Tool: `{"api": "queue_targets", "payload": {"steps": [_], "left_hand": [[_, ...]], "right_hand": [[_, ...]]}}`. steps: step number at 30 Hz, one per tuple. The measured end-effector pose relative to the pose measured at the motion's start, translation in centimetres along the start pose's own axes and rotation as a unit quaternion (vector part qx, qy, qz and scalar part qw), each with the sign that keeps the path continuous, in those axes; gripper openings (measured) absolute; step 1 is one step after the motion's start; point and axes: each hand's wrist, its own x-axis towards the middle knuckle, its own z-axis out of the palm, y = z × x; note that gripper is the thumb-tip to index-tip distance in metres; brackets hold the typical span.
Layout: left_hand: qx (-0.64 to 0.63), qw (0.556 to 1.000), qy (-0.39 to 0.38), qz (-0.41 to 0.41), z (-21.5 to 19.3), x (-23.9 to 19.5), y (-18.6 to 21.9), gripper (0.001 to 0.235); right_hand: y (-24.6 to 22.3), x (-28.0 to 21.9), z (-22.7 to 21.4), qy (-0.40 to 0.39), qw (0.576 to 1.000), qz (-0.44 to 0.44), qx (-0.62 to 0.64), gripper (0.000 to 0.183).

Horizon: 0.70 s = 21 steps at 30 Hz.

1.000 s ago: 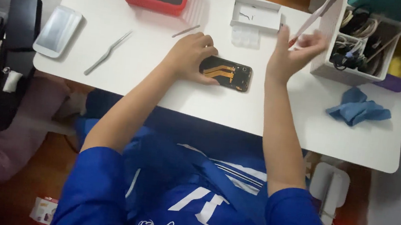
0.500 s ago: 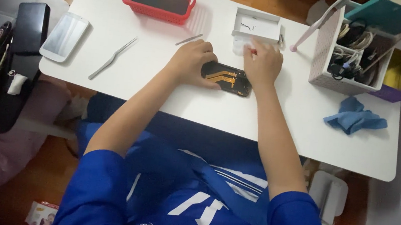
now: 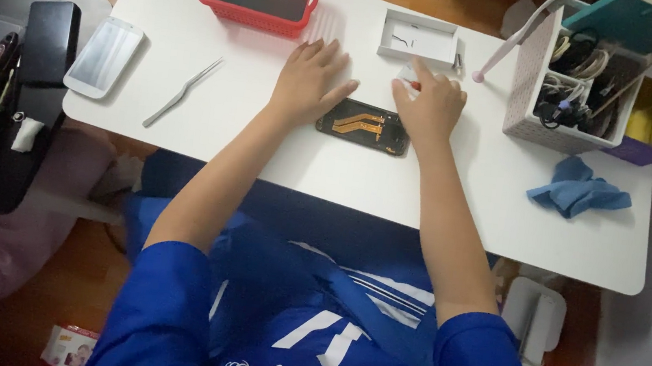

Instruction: Unscrewing and disassembling a smartphone to access internal components

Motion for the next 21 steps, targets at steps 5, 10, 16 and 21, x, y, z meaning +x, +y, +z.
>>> {"api": "queue_targets", "payload": {"steps": [5, 10, 16, 21], "left_hand": [[0.027, 0.995, 0.087, -0.025, 3.7, 0.9, -2.5, 0.057], [0.079, 0.979, 0.174, -0.070, 3.6, 0.4, -2.6, 0.040], [0.121, 0.957, 0.256, -0.070, 4.8, 0.4, -4.2, 0.036], [-0.111, 0.977, 0.139, 0.114, 1.2, -1.0, -1.6, 0.074]], "right_hand": [[4.5, 0.8, 5.4, 0.015, 0.999, 0.038, -0.020, 0.033], [5.1, 0.7, 5.0, 0.047, 0.997, 0.054, -0.028, 0.012], [2.7, 0.5, 3.6, 0.036, 0.999, -0.019, -0.005, 0.032], [4.9, 0.2, 5.8, 0.044, 0.999, 0.021, -0.024, 0.026]]}}
